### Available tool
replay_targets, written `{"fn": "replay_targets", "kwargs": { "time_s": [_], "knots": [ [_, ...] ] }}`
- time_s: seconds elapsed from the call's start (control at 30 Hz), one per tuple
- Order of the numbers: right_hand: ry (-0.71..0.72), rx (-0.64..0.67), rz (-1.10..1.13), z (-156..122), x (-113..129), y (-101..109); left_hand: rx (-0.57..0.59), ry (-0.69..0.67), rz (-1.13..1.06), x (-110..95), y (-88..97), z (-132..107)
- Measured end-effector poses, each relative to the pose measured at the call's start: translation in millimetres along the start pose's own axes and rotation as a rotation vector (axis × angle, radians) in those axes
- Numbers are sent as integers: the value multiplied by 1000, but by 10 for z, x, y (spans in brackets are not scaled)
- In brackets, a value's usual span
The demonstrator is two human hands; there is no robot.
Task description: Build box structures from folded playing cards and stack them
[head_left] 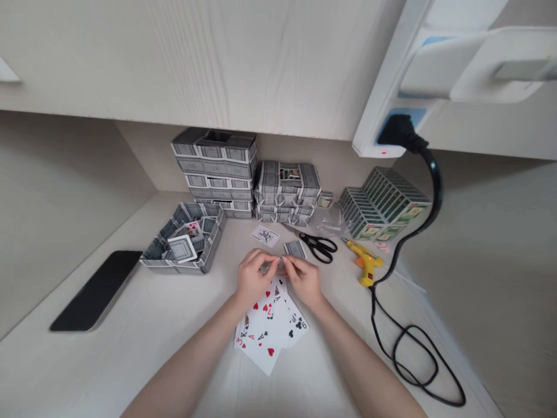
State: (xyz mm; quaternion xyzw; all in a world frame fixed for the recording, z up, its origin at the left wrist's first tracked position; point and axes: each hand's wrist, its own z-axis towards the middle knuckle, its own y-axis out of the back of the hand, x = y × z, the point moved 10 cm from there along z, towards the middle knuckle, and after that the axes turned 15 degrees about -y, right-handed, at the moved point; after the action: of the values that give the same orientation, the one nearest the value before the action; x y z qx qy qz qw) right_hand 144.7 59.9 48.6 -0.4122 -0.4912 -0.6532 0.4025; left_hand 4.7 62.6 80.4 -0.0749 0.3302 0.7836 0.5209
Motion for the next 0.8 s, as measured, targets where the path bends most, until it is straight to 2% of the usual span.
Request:
{"fn": "replay_targets", "kwargs": {
  "time_s": [0.23, 0.43, 0.57, 0.67, 0.8],
  "knots": [
    [26, 26, 11, -1, 16, -13, 125, 0, 33, -5, -114, 10],
    [18, 28, 12, -19, 12, -14, 132, -68, 164, -69, -107, 13],
    [-91, 57, 152, 42, -165, -43, 149, -98, 169, -99, -148, 2],
    [-193, 82, 287, 92, -318, -97, 134, -58, 161, -60, -145, -13],
    [-222, 87, 352, 99, -352, -141, 103, -18, 147, -23, -115, -23]
  ]
}}
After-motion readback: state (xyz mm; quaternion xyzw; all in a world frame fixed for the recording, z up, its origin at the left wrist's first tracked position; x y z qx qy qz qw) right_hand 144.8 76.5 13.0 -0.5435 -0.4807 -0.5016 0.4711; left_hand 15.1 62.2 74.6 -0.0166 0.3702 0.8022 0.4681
